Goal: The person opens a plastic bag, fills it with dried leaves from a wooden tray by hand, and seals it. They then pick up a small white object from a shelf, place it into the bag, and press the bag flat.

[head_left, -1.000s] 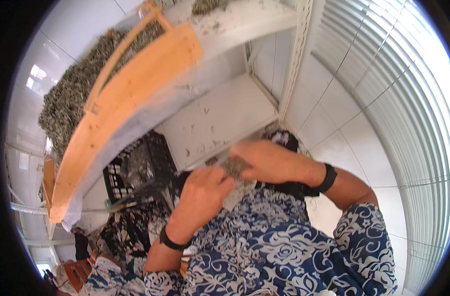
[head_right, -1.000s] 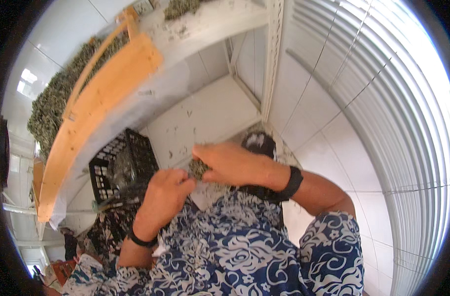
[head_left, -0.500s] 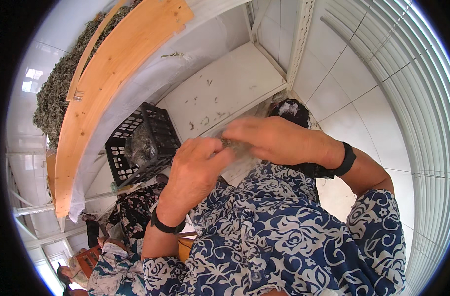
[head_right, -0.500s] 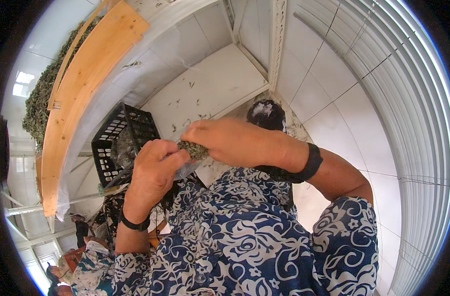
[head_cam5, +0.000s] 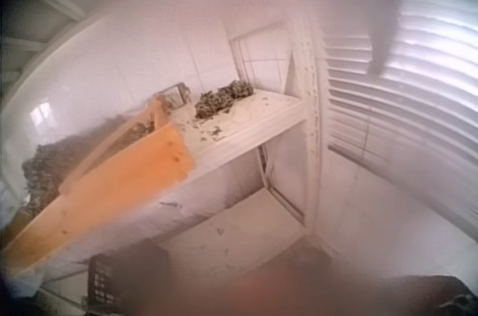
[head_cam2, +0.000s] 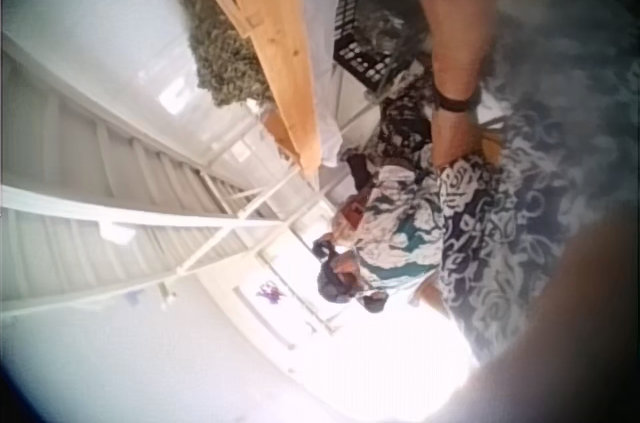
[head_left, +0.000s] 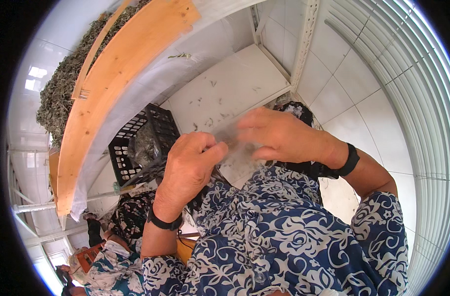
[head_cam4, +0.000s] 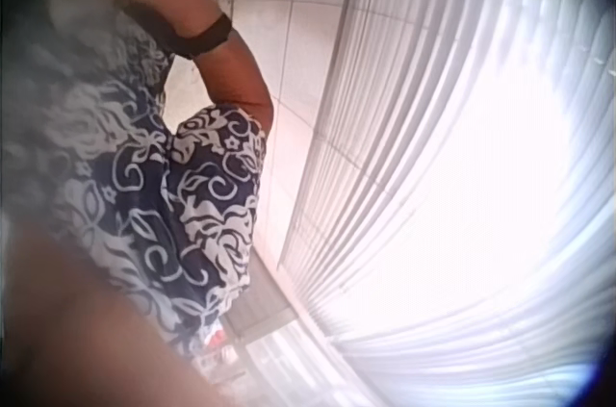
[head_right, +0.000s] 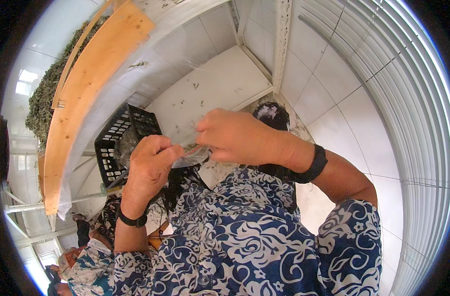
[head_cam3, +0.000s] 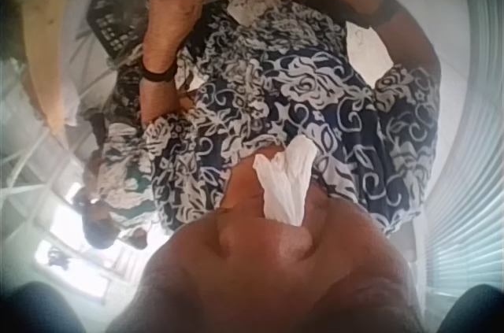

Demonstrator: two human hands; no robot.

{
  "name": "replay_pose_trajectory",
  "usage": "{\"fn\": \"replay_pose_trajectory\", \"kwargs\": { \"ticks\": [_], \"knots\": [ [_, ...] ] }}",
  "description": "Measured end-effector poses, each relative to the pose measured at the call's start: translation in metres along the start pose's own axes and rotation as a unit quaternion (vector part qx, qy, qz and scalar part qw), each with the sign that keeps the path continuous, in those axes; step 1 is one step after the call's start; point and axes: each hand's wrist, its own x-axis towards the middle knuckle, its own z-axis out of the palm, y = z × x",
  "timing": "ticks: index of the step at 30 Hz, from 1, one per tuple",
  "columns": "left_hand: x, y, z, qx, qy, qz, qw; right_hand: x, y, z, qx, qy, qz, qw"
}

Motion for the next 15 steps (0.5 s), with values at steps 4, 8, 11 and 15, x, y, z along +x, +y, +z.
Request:
{"fn": "replay_pose_trajectory", "kwargs": {
  "ticks": [4, 8, 11, 15],
  "knots": [
    [-0.001, -0.003, -0.006, 0.018, -0.004, 0.008, 1.0, 0.002, 0.002, 0.009, -0.151, -0.04, -0.025, 0.987],
    [0.0, -0.006, -0.018, 0.027, -0.056, 0.019, 0.998, 0.009, -0.008, 0.011, -0.148, -0.047, -0.012, 0.988],
    [0.005, 0.002, -0.023, 0.019, -0.062, 0.02, 0.998, 0.017, -0.02, 0.013, -0.061, 0.039, -0.057, 0.996],
    [0.005, 0.003, -0.029, 0.023, -0.032, 0.035, 0.999, 0.024, -0.028, 0.015, 0.023, 0.045, -0.002, 0.999]
  ]
}}
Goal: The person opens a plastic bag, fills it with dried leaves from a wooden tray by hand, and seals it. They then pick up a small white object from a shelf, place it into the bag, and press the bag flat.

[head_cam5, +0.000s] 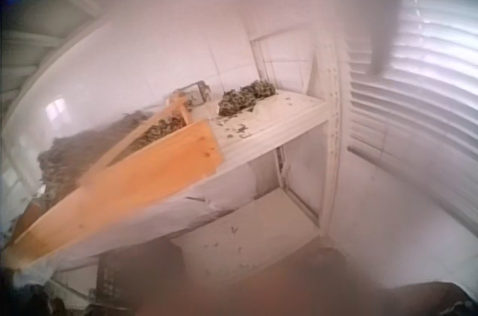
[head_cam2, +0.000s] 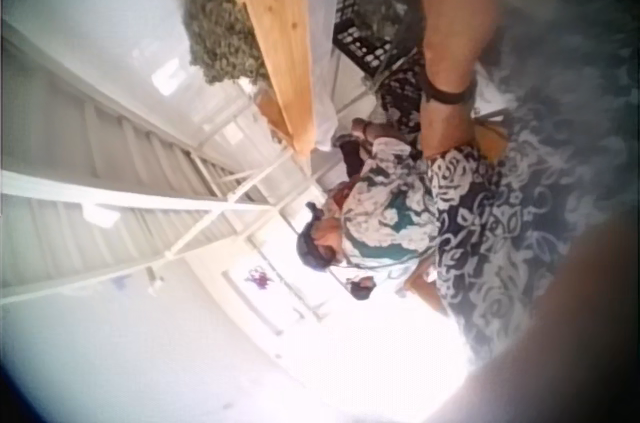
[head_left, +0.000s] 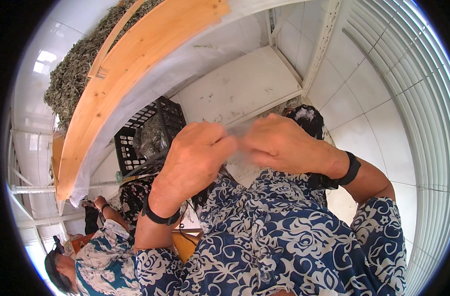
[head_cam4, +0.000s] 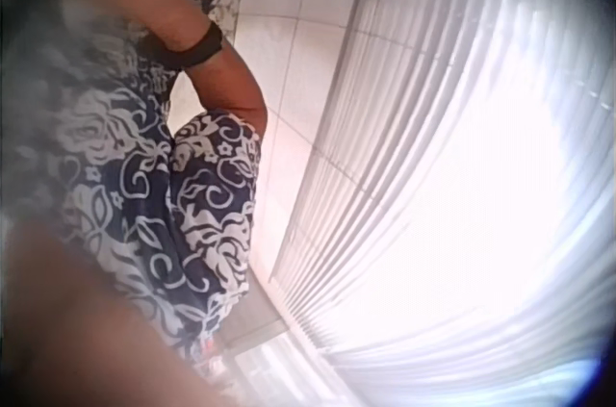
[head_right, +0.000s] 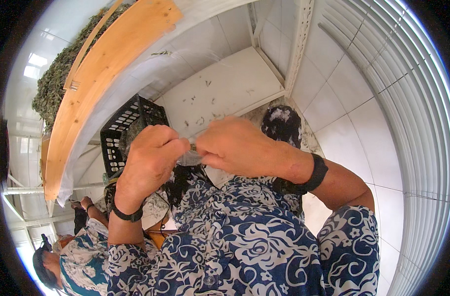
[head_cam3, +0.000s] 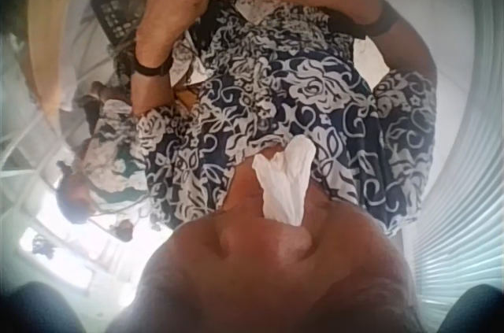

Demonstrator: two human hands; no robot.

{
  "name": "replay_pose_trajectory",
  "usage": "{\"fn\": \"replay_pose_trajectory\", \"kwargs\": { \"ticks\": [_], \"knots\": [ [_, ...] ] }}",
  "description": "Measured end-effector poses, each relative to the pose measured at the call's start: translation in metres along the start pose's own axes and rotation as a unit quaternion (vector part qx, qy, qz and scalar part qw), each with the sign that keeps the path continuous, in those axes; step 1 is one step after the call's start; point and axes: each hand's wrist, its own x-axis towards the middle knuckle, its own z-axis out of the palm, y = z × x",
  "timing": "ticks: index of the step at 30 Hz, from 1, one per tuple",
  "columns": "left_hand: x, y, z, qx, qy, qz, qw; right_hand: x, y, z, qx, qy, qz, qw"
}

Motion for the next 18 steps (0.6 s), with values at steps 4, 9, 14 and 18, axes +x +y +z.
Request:
{"fn": "replay_pose_trajectory", "kwargs": {
  "ticks": [4, 9, 14, 18],
  "knots": [
    [-0.002, -0.008, -0.006, 0.002, 0.006, -0.021, 1.0, 0.008, -0.001, -0.003, 0.045, -0.046, -0.007, 0.998],
    [0.007, -0.005, -0.007, -0.045, 0.049, -0.002, 0.998, 0.011, 0.0, 0.0, 0.02, -0.047, -0.042, 0.998],
    [0.002, -0.006, -0.019, -0.008, 0.028, 0.012, 1.0, 0.011, -0.002, -0.005, -0.07, -0.136, -0.03, 0.988],
    [-0.005, -0.007, -0.025, 0.017, 0.01, 0.012, 1.0, 0.019, -0.009, -0.021, 0.019, -0.071, -0.064, 0.995]
  ]
}}
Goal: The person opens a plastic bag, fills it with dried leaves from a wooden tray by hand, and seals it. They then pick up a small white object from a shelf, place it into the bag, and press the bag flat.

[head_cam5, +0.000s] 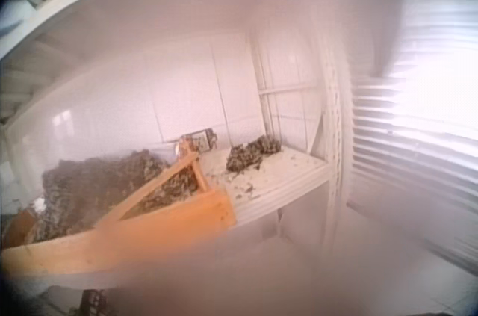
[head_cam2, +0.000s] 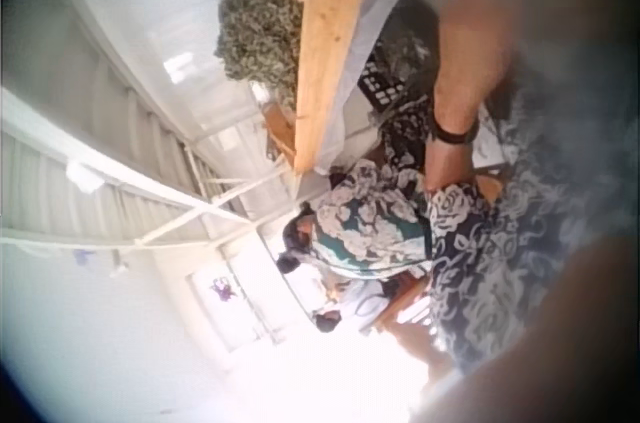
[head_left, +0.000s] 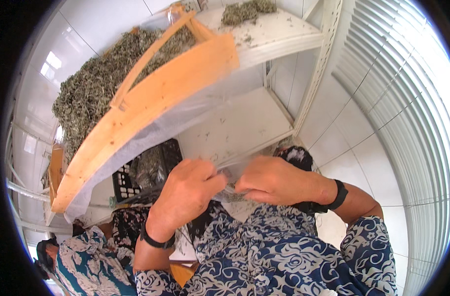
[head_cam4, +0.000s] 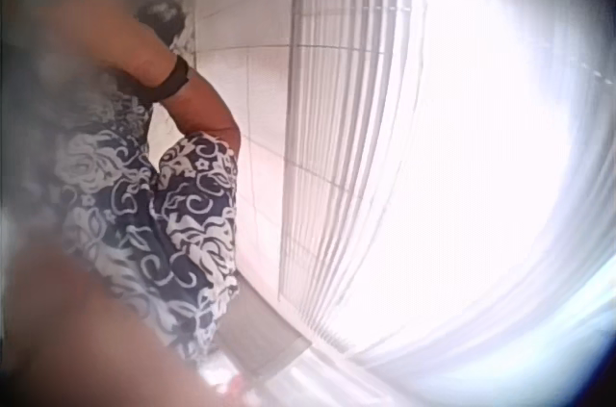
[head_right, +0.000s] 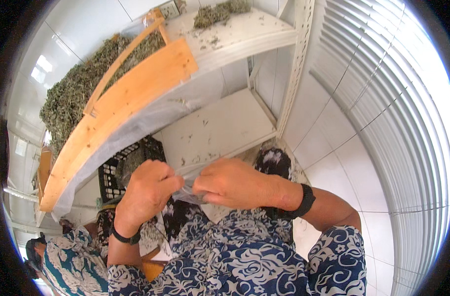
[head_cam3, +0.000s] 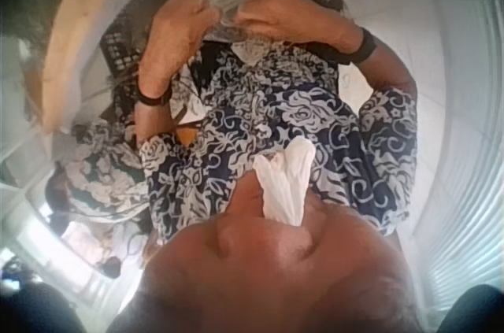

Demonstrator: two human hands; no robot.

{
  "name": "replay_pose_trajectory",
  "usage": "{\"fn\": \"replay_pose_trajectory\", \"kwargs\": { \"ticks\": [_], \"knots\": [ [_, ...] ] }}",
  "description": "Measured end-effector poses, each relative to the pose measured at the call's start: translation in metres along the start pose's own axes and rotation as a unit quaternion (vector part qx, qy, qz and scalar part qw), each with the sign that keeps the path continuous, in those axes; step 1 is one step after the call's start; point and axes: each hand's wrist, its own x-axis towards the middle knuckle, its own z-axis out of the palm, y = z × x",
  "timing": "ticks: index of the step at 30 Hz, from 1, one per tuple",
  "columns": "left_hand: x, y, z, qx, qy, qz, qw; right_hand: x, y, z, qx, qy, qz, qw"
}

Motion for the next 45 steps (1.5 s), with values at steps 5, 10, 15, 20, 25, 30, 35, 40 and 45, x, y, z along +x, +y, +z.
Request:
{"fn": "replay_pose_trajectory", "kwargs": {
  "ticks": [5, 10, 15, 20, 25, 30, 35, 40, 45],
  "knots": [
    [-0.011, 0.0, 0.0, -0.006, 0.036, -0.034, 0.999, 0.02, 0.001, -0.062, -0.066, 0.161, 0.034, 0.984],
    [-0.018, -0.006, 0.008, -0.039, 0.056, -0.051, 0.996, 0.081, 0.072, -0.151, -0.161, 0.311, 0.121, 0.929],
    [-0.026, -0.012, 0.022, -0.062, 0.049, -0.07, 0.994, 0.14, 0.154, -0.206, -0.421, 0.164, 0.134, 0.882],
    [-0.035, -0.019, 0.027, -0.082, 0.034, -0.101, 0.991, 0.189, 0.194, -0.212, -0.442, 0.025, 0.204, 0.873],
    [-0.038, -0.027, 0.03, -0.097, 0.015, -0.111, 0.989, 0.208, 0.206, -0.214, -0.493, -0.045, 0.243, 0.834],
    [-0.041, -0.035, 0.037, -0.106, 0.032, -0.12, 0.987, 0.215, 0.186, -0.213, -0.377, -0.094, 0.258, 0.885],
    [-0.036, -0.042, 0.04, -0.1, 0.016, -0.11, 0.989, 0.211, 0.189, -0.214, -0.306, -0.097, 0.216, 0.922],
    [-0.029, -0.041, 0.035, -0.079, 0.032, -0.098, 0.992, 0.216, 0.2, -0.216, -0.27, -0.1, 0.24, 0.927],
    [-0.034, -0.03, 0.025, -0.075, 0.045, -0.125, 0.988, 0.194, 0.17, -0.226, -0.158, 0.044, 0.323, 0.932]
  ]
}}
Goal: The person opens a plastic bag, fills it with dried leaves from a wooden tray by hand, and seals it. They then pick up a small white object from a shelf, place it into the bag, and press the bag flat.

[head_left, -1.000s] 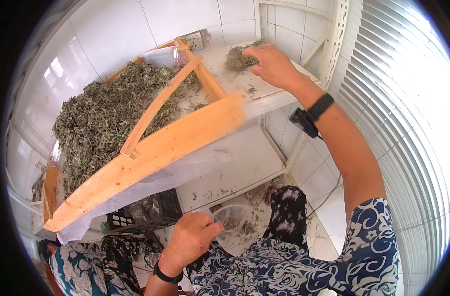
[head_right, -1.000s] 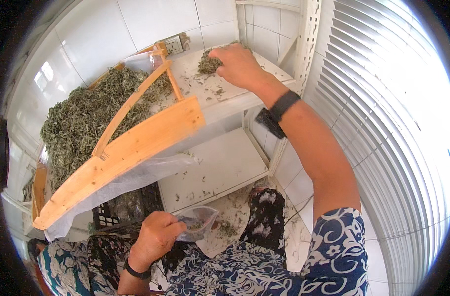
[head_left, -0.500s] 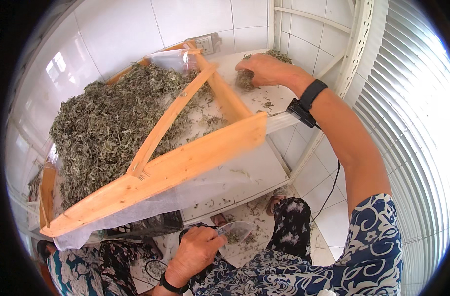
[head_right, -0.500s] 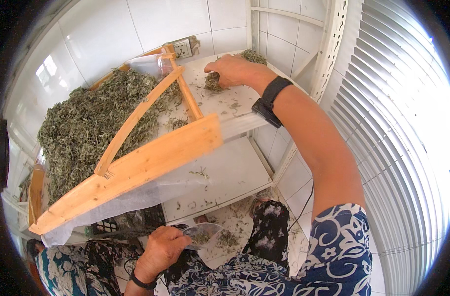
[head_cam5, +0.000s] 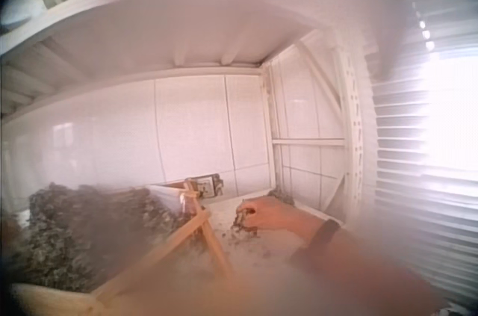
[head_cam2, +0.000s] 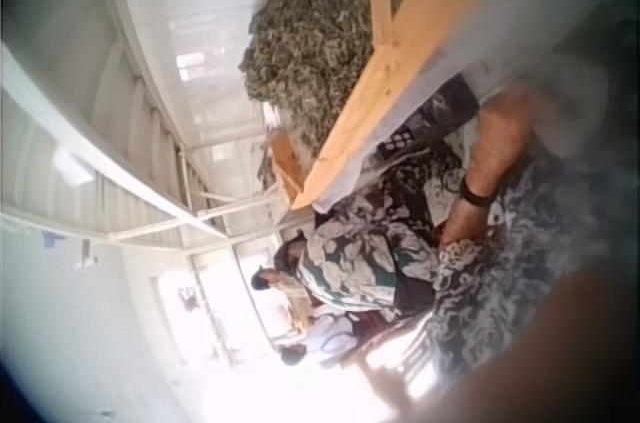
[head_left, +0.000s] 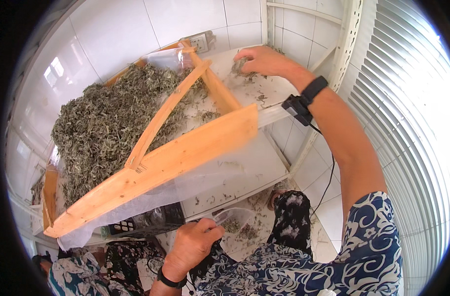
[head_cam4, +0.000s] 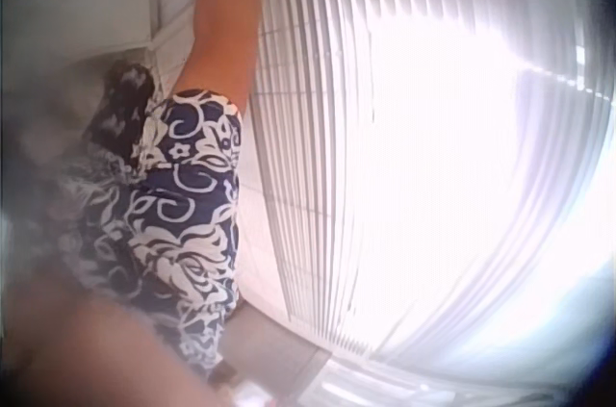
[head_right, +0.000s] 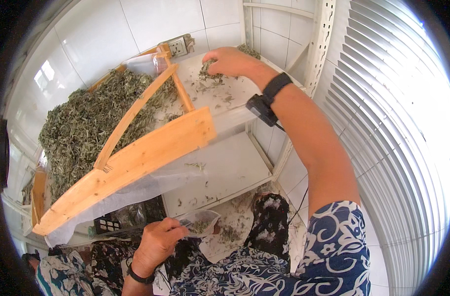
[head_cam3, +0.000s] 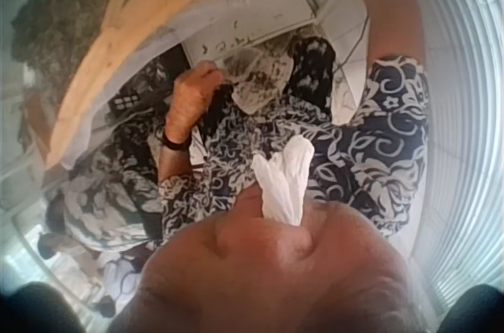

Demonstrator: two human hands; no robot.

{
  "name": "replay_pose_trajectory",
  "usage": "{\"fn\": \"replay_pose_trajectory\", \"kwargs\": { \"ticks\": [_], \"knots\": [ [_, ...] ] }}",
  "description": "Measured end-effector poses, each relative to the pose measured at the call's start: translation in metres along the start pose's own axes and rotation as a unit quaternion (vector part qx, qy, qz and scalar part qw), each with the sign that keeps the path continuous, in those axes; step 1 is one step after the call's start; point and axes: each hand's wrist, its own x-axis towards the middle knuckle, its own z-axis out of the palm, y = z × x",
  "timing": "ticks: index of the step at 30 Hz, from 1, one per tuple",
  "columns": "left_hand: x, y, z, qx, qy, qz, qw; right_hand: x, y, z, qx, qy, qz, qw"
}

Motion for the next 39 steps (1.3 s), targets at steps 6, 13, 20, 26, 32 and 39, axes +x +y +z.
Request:
{"fn": "replay_pose_trajectory", "kwargs": {
  "ticks": [6, 13, 20, 26, 32, 39],
  "knots": [
    [-0.009, 0.015, -0.005, 0.004, 0.027, -0.015, 1.0, -0.106, -0.004, -0.015, 0.211, 0.036, -0.02, 0.977],
    [-0.006, 0.012, 0.01, 0.003, 0.026, 0.008, 1.0, -0.23, -0.024, 0.042, 0.336, 0.022, -0.013, 0.941],
    [-0.007, 0.024, 0.033, -0.015, 0.009, 0.014, 1.0, -0.281, -0.046, 0.136, 0.469, -0.132, -0.027, 0.873],
    [-0.01, 0.041, 0.037, -0.028, -0.032, 0.007, 0.999, -0.288, -0.058, 0.161, 0.245, -0.206, -0.016, 0.947],
    [-0.013, 0.05, 0.051, 0.004, -0.045, 0.075, 0.996, -0.289, -0.057, 0.199, 0.192, -0.225, -0.108, 0.949],
    [-0.015, 0.048, 0.053, 0.001, 0.007, 0.094, 0.996, -0.298, -0.048, 0.209, 0.398, -0.239, -0.041, 0.885]
  ]
}}
